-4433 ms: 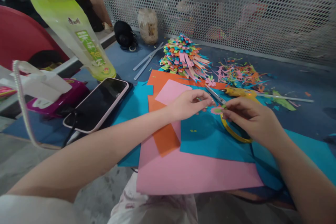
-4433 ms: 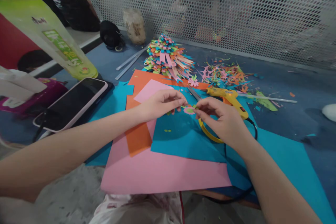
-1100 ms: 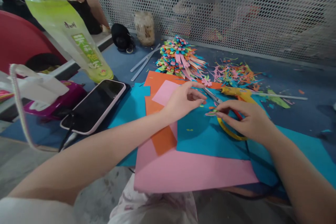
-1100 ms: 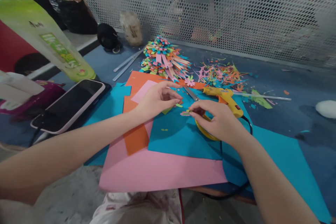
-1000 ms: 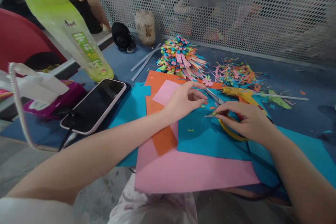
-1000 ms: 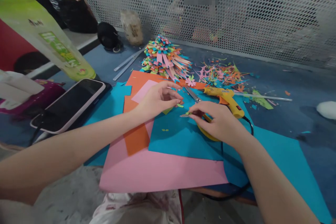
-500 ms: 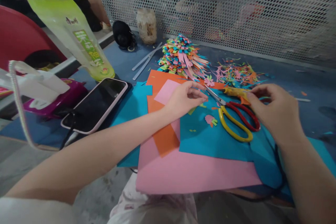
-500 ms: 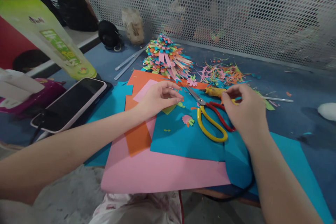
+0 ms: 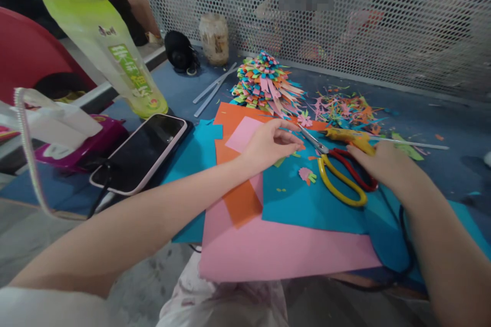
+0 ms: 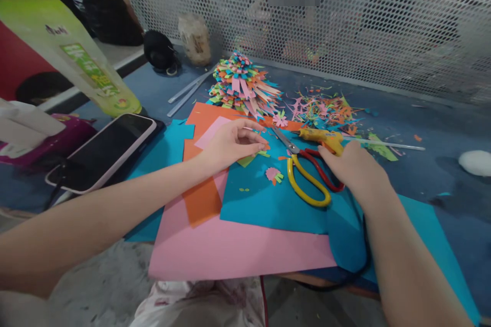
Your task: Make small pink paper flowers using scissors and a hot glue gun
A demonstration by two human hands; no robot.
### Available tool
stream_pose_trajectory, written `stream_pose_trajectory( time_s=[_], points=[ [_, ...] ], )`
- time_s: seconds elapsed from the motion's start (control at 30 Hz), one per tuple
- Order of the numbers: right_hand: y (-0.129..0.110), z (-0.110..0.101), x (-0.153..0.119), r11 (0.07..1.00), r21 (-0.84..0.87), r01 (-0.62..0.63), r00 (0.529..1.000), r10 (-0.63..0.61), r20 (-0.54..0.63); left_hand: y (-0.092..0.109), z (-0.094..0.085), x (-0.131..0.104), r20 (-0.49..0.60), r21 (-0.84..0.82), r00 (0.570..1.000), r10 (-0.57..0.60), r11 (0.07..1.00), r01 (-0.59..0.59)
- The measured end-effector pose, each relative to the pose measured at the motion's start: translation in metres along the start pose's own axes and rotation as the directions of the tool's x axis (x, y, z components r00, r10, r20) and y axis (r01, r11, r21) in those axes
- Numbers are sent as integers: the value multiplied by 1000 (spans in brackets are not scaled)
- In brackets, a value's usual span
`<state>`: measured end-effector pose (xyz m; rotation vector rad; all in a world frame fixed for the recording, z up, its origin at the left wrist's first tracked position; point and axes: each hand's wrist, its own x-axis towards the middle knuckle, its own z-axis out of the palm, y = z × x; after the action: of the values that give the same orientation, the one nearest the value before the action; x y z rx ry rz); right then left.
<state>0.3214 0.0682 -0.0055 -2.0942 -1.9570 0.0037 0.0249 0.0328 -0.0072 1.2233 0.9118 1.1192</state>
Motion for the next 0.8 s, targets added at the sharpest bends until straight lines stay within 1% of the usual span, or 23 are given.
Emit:
stream_pose_trajectory(
  time_s=[0.1, 0.2, 0.23, 0.37, 0.47, 0.57, 0.67, 0.73, 0.8],
  points=[
    [-9, -8, -2, 992, -62, -111, 992, 114, 57, 1, 0, -1, -5, 3, 1000, -7, 1000, 7],
    [-22, -19, -7, 992, -47, -113, 989, 117, 93, 2, 0, -1, -14, -12, 1000, -3, 1000, 3],
    [-26, -23, -9, 992, -39, -117, 989, 120, 90, 3, 0, -1, -16, -17, 1000, -5, 1000, 4],
    [-36, -32, -15, 991, -1, -131, 991, 131, 43, 6, 0, -1, -36, -7, 999, -30, 1000, 30],
    [-38, -34, -16, 988, 70, -141, 989, 143, -26, 8, -1, -1, -46, 13, 998, -41, 999, 42],
    [-40, -34, -17, 987, 129, -94, 988, 108, -112, 8, -2, -1, -51, 32, 997, -56, 998, 58],
    [-45, -33, -19, 982, 185, -31, 979, 67, -191, 7, -2, 0, -35, 15, 997, -62, 998, 63],
    [-49, -33, -22, 975, 220, -15, 975, 63, -214, 7, -1, 0, -26, -9, 998, -64, 998, 64],
    [-52, -33, -24, 972, 234, -7, 978, 55, -202, 8, 0, -1, -33, -20, 996, -80, 997, 79]
  ],
)
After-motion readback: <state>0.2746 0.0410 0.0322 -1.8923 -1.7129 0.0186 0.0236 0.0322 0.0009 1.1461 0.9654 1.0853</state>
